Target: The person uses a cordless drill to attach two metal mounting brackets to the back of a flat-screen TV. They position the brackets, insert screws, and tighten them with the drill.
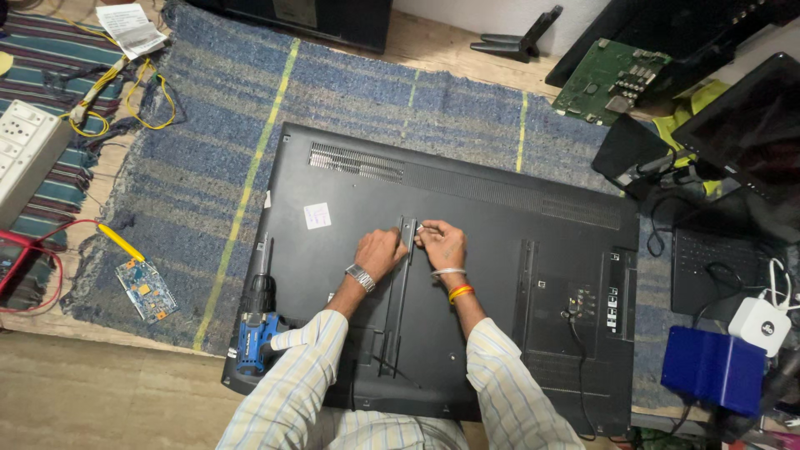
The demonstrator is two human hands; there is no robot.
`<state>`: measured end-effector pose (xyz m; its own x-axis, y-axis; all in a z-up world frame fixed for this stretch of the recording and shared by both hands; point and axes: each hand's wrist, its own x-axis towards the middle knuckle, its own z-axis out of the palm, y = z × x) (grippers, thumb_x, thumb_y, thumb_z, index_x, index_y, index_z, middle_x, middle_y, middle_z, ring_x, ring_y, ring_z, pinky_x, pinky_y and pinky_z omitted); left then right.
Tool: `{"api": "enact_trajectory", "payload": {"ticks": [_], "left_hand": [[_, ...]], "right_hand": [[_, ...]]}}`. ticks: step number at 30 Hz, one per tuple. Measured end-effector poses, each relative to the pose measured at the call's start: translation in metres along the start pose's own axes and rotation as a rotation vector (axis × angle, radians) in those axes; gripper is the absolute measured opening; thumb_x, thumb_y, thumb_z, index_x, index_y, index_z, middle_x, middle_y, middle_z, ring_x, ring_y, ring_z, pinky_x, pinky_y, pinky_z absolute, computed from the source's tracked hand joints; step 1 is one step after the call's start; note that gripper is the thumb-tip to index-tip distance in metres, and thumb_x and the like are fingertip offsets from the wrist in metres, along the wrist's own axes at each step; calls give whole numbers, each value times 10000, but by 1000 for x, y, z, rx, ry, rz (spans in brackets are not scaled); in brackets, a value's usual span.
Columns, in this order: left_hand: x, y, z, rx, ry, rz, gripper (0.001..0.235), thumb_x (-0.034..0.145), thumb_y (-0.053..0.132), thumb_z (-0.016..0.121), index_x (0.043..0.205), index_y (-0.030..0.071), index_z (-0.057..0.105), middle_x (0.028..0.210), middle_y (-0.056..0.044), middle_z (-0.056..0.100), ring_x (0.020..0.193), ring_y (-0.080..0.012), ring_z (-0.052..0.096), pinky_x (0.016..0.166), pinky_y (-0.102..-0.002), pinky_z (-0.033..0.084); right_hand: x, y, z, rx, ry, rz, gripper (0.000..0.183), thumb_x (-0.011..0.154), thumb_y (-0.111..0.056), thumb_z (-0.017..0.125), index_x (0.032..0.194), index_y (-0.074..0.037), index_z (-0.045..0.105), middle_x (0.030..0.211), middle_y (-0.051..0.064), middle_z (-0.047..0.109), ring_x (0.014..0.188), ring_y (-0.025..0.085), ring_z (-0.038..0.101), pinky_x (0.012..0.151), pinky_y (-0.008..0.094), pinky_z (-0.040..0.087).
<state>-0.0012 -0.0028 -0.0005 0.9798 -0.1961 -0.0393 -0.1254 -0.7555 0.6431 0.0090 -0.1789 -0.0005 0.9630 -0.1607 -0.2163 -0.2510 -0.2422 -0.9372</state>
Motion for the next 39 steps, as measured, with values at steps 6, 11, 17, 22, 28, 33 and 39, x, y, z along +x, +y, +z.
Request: {"api": "enact_trajectory", "payload": {"ticks": [6,11,17,22,28,33,39], "left_hand": [[0,1,-6,-35,9,12,268,831,276,691,846,9,671,724,-234,693,696,-441,693,643,-548,553],[1,2,-6,-12,10,-3,227,855,258,685,861,30,681,732,-227,695,707,-427,697,664,-543,555],[1,1,-7,-47,-2,10,290,821,305,731,834,22,670,721,-236,691,707,-433,693,650,-552,549],[2,1,-9,-26,-24,-7,270,835,292,732,838,27,679,731,-227,698,717,-427,698,669,-543,555],[1,1,-9,-50,-13,9,283,814,299,749,839,26,680,734,-222,700,728,-419,700,668,-531,558],[2,0,-8,-42,4,14,272,825,292,740,829,28,678,725,-214,702,721,-413,699,676,-527,558],[1,1,-9,-34,-19,-6,283,817,305,739,846,29,680,719,-223,695,711,-423,695,663,-538,556]], "right_hand": [[-1,-30,5,-361,-5,-360,154,805,-67,802,956,-35,789,846,88,720,696,171,721,619,313,582],[1,-57,9,-662,-86,-430,151,787,-148,788,923,-83,787,902,85,678,813,311,687,749,432,547],[3,-65,15,-793,-124,-437,161,755,-148,763,907,-102,787,938,83,666,885,349,673,755,475,547],[9,-61,15,-736,-128,-469,165,733,-106,770,894,-81,795,913,111,656,846,351,682,739,460,557],[14,-60,10,-697,-238,-524,156,750,-78,761,899,-37,781,895,133,652,822,355,681,754,445,565],[14,-59,10,-739,-248,-547,121,792,-105,770,889,-32,773,907,144,646,822,376,681,755,461,561],[14,-55,9,-715,-232,-572,128,797,-112,768,889,-23,769,907,158,630,819,393,682,743,470,564]]}}
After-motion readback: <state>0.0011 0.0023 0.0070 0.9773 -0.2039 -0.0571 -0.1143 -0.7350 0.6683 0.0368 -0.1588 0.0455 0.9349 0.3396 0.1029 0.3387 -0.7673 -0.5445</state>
